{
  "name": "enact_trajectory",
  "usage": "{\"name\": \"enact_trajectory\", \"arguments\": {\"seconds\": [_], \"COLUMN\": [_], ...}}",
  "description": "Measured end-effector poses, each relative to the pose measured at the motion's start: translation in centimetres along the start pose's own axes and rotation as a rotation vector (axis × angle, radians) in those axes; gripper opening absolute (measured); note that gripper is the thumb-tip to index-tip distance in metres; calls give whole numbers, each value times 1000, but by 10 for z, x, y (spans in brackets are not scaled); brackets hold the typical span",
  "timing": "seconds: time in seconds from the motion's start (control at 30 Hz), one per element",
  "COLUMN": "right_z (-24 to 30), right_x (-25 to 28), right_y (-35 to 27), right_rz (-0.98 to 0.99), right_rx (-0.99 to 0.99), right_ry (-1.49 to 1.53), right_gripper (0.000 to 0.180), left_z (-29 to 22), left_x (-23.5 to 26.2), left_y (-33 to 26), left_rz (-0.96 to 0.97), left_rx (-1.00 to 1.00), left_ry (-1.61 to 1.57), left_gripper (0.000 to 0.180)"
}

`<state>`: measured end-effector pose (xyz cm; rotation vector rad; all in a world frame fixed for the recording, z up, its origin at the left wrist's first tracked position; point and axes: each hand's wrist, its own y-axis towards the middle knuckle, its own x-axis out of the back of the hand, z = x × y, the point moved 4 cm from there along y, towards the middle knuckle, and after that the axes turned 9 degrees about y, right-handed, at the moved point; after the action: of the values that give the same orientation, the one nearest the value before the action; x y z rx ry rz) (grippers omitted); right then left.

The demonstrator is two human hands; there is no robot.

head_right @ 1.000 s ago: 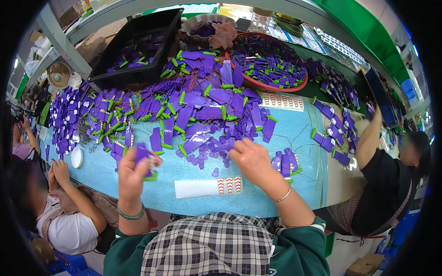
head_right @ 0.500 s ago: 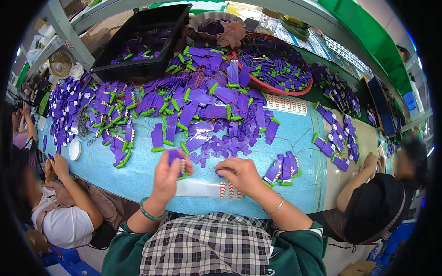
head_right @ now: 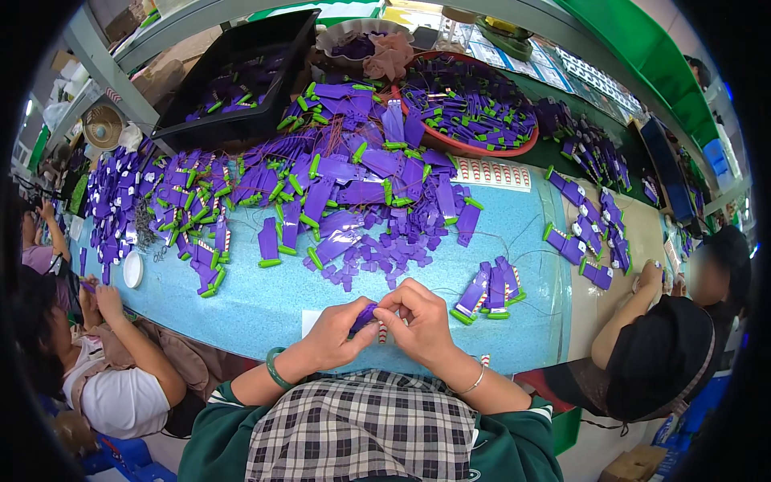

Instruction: The person assembles small purple and green plastic components by hand at a shared workbench. They repeatedly pick up a purple piece, attach a green piece, and place the finished unit on the table. Other workers perform similar assembly nearby.

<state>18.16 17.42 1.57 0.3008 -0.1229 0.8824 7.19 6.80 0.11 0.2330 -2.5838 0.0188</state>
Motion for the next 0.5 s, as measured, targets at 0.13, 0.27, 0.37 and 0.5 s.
{"name": "enact_trajectory", "arguments": {"seconds": [0.13,0.27,0.37,0.5], "right_z": [1,-5,-3,-11], "right_x": [-1,0,0,4], "right_y": [2,-2,-3,-5], "right_rz": [54,139,146,166], "right_rx": [73,-65,-83,-130], "right_ry": [-52,82,128,82], "right_gripper": [12,12,13,14], "left_z": [5,7,2,5], "left_x": [-5,-13,-12,-20], "left_y": [2,0,0,1], "left_rz": [-28,32,84,137], "left_rx": [-25,-40,4,119], "left_ry": [63,68,-43,-176], "left_gripper": [17,15,15,17]}}
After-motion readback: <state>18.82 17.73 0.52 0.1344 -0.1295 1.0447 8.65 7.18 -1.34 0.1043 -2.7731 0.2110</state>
